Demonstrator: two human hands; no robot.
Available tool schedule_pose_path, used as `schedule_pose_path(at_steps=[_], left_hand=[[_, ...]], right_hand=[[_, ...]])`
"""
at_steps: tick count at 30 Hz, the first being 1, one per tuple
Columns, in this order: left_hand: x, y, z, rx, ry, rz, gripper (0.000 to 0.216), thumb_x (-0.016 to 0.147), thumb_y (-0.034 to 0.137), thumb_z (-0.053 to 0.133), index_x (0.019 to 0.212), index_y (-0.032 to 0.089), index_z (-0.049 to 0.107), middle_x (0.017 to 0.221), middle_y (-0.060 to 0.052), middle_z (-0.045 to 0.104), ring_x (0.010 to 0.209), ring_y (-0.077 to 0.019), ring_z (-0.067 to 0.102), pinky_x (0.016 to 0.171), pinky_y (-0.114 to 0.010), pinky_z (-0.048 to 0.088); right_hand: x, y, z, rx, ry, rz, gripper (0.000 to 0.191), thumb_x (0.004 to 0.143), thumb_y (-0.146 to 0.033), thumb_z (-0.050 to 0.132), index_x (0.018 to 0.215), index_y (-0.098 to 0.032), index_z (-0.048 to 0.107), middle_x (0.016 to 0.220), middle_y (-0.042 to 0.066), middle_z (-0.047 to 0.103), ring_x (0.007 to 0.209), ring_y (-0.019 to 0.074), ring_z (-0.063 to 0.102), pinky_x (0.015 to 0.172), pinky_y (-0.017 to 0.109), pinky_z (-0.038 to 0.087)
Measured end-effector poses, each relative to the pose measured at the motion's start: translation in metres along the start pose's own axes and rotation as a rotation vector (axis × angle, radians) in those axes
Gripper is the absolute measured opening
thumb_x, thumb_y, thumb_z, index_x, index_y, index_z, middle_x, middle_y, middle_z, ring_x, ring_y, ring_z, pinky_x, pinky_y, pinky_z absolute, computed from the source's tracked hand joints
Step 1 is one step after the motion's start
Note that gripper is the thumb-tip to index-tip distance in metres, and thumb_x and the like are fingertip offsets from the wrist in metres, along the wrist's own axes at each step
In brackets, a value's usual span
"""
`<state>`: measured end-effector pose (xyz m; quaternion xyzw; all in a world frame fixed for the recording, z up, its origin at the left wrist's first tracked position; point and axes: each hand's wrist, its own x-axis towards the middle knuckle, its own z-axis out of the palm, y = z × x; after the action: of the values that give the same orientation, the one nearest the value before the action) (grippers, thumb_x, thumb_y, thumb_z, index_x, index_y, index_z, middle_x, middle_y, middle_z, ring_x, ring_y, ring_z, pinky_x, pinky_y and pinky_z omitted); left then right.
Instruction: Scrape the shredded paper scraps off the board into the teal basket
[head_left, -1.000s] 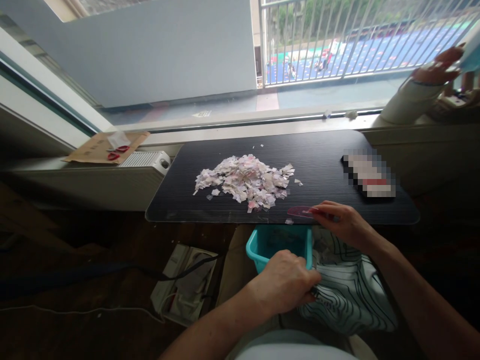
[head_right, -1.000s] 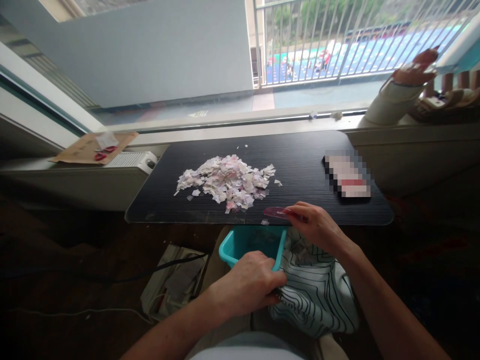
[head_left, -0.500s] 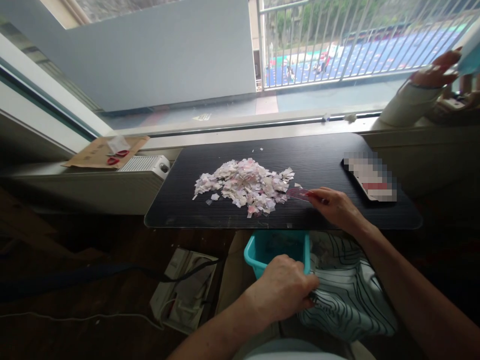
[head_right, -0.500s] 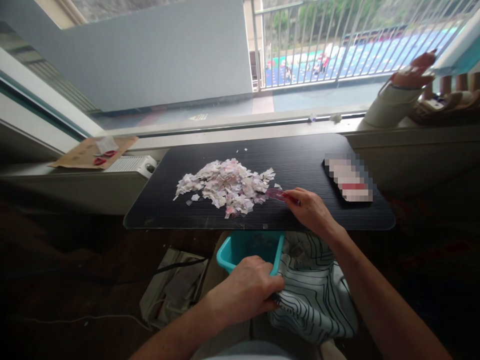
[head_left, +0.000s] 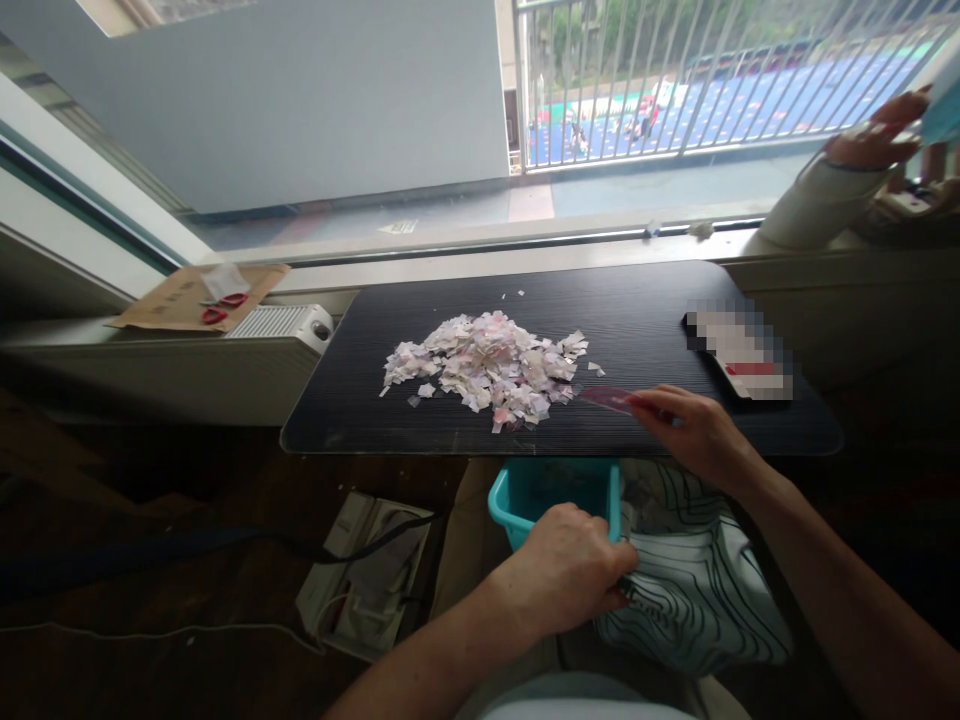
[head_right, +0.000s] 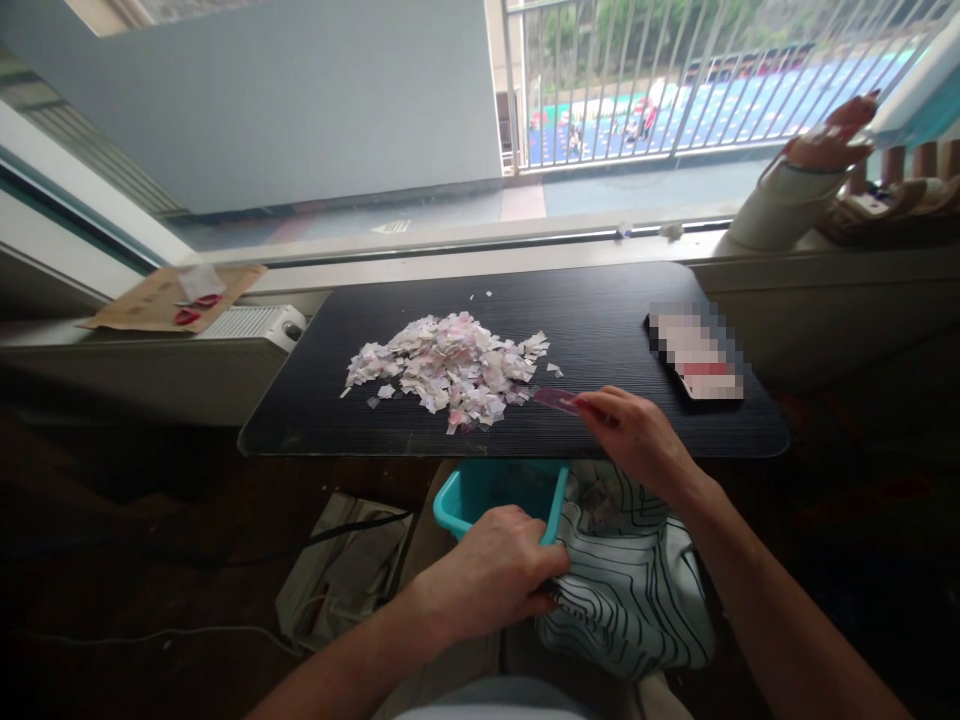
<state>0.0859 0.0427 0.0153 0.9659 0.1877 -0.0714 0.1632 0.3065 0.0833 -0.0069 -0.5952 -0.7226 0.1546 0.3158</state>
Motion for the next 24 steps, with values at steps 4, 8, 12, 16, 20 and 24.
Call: schedule_pose_path(at_steps=[4, 8, 12, 16, 20, 24], left_hand=[[-0.002, 0.003, -0.002, 0.001, -0.011, -0.001, 0.025, 0.080, 0.044, 0.067, 0.084, 0.020, 0.060, 0.076, -0.002, 0.063, 0.070, -0.0210, 0.061, 0.063, -0.031, 0.045], [-0.003, 0.003, -0.001, -0.003, -0.008, -0.005, 0.025, 0.080, 0.044, 0.066, 0.084, 0.020, 0.060, 0.075, -0.002, 0.063, 0.069, -0.0210, 0.061, 0.063, -0.031, 0.045], [-0.004, 0.002, 0.001, -0.004, 0.010, -0.011, 0.025, 0.081, 0.044, 0.066, 0.084, 0.020, 0.060, 0.075, -0.003, 0.063, 0.070, -0.0211, 0.061, 0.063, -0.030, 0.045], [-0.009, -0.001, 0.003, -0.004, 0.028, -0.018, 0.025, 0.081, 0.045, 0.065, 0.084, 0.020, 0.061, 0.074, -0.002, 0.064, 0.069, -0.0205, 0.061, 0.061, -0.029, 0.044], [-0.018, -0.004, 0.003, 0.010, 0.047, -0.056, 0.025, 0.079, 0.045, 0.066, 0.084, 0.021, 0.061, 0.074, -0.002, 0.064, 0.069, -0.0208, 0.062, 0.061, -0.029, 0.044], [-0.028, -0.005, 0.005, -0.019, 0.056, -0.095, 0.025, 0.079, 0.046, 0.066, 0.082, 0.021, 0.061, 0.073, -0.001, 0.063, 0.069, -0.0210, 0.062, 0.061, -0.029, 0.045]], right_hand=[[0.027, 0.017, 0.005, -0.101, 0.064, 0.001, 0.029, 0.088, -0.035, 0.048, 0.096, -0.019, 0.071, 0.081, 0.005, 0.066, 0.059, 0.0131, 0.054, 0.061, 0.027, 0.043], [0.020, 0.014, 0.002, -0.087, -0.031, -0.031, 0.027, 0.088, -0.035, 0.049, 0.093, -0.020, 0.071, 0.082, 0.004, 0.067, 0.062, 0.0137, 0.057, 0.060, 0.026, 0.044], [-0.011, -0.010, -0.002, 0.006, -0.190, -0.072, 0.024, 0.089, -0.033, 0.048, 0.091, -0.022, 0.069, 0.083, 0.004, 0.066, 0.066, 0.0142, 0.058, 0.062, 0.025, 0.046], [-0.026, -0.031, 0.000, 0.073, -0.342, -0.122, 0.022, 0.090, -0.030, 0.048, 0.091, -0.022, 0.068, 0.081, 0.003, 0.065, 0.065, 0.0132, 0.058, 0.059, 0.024, 0.045], [-0.010, -0.027, 0.004, 0.016, -0.190, -0.084, 0.022, 0.089, -0.033, 0.049, 0.090, -0.021, 0.067, 0.079, 0.003, 0.064, 0.062, 0.0132, 0.055, 0.058, 0.025, 0.044], [0.002, -0.019, 0.006, -0.107, -0.052, -0.031, 0.022, 0.087, -0.033, 0.051, 0.092, -0.020, 0.068, 0.079, 0.004, 0.065, 0.061, 0.0143, 0.056, 0.059, 0.027, 0.044]])
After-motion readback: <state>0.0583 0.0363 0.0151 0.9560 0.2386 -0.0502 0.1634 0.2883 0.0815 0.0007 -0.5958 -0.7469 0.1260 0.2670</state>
